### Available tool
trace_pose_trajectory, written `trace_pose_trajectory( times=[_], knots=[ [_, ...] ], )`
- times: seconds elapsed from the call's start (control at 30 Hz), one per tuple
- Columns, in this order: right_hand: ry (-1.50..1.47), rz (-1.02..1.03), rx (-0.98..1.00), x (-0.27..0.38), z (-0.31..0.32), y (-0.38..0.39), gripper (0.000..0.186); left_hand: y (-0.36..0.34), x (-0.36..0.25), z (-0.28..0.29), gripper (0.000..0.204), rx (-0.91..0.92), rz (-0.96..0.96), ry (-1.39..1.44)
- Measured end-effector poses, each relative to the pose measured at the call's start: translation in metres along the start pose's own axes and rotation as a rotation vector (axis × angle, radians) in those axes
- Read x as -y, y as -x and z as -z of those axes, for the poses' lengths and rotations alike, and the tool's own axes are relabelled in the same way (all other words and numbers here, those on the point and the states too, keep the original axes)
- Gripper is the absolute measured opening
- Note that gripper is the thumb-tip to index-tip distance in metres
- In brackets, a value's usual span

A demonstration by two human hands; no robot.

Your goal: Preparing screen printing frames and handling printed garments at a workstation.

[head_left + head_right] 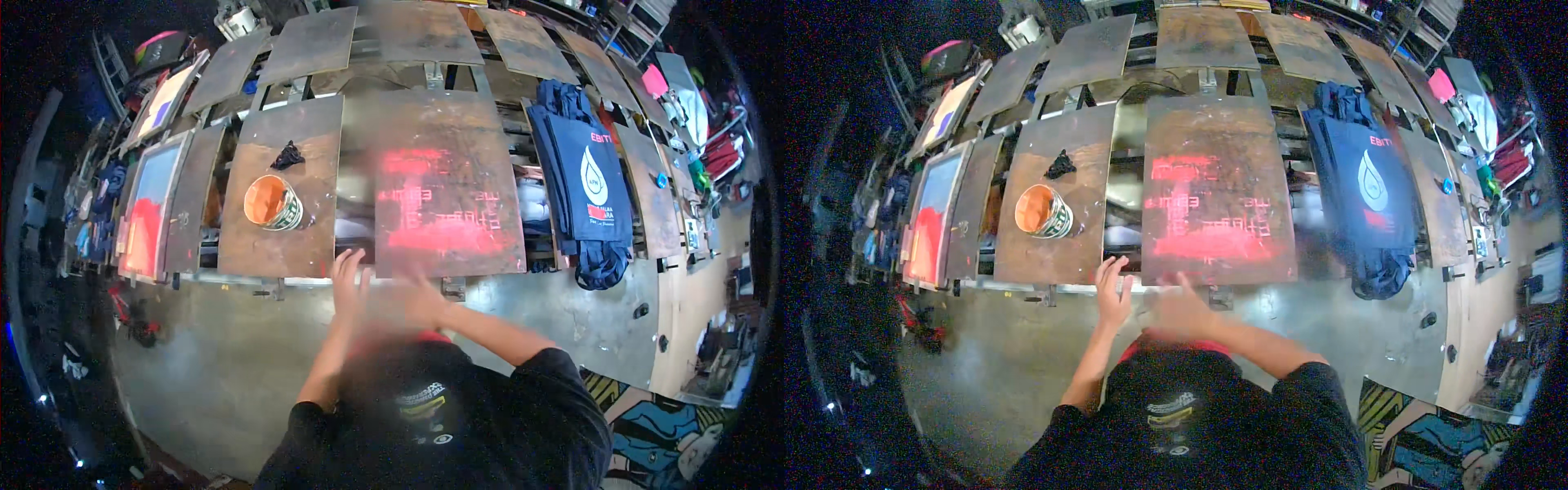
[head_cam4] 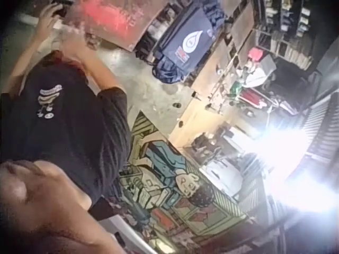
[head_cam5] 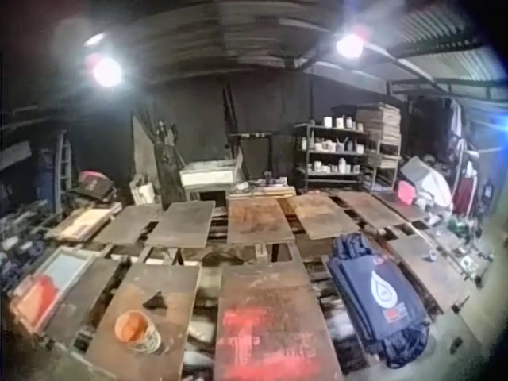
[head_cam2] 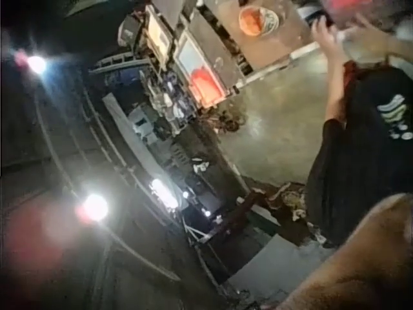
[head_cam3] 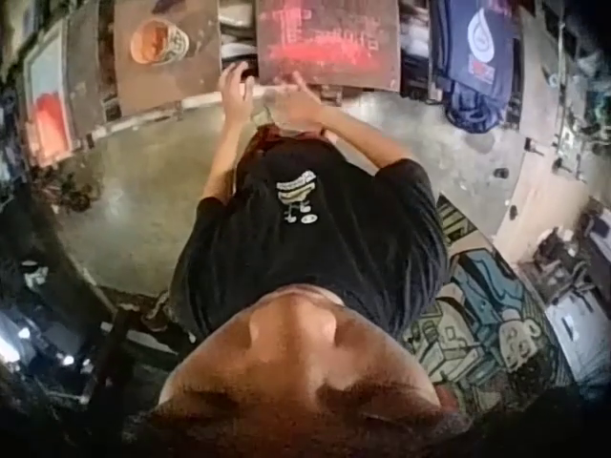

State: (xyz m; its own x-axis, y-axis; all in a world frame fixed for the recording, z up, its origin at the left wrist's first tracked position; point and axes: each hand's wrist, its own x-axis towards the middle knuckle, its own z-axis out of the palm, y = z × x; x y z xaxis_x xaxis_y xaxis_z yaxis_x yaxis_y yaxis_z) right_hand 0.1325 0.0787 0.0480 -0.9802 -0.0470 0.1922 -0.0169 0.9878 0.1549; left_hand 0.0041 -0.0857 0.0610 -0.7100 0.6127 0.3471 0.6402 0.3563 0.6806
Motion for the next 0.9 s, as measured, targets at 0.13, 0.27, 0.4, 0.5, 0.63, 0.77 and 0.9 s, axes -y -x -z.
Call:
trace_pose_trajectory(
  times=[0.13,0.27,0.4,0.5,0.63,0.77,0.9],
  knots=[
    [-0.218,0.121,0.477,-0.023,0.063,-0.05,0.069,-0.008,0.035,0.031,0.033,-0.094,0.024,0.038],
    [-0.118,-0.525,-0.003,-0.02,-0.035,-0.033,0.062,-0.026,0.05,0.041,0.033,-0.069,0.017,0.174],
    [-0.329,-0.092,0.59,0.067,0.047,-0.071,0.058,-0.043,0.053,0.05,0.029,-0.015,-0.007,0.24],
    [-0.34,-0.251,0.185,0.043,0.039,-0.074,0.055,-0.054,0.06,0.058,0.028,-0.025,-0.046,0.288],
    [-0.233,-0.789,-0.029,0.004,-0.063,-0.037,0.059,-0.067,0.051,0.057,0.027,0.024,-0.096,0.378],
    [-0.654,-0.265,0.202,0.116,0.002,-0.096,0.059,-0.073,0.054,0.069,0.026,0.029,-0.09,0.394],
    [-1.308,-0.419,0.399,0.112,0.064,-0.108,0.062,-0.089,0.061,0.087,0.029,0.053,0.06,0.627]
  ],
)
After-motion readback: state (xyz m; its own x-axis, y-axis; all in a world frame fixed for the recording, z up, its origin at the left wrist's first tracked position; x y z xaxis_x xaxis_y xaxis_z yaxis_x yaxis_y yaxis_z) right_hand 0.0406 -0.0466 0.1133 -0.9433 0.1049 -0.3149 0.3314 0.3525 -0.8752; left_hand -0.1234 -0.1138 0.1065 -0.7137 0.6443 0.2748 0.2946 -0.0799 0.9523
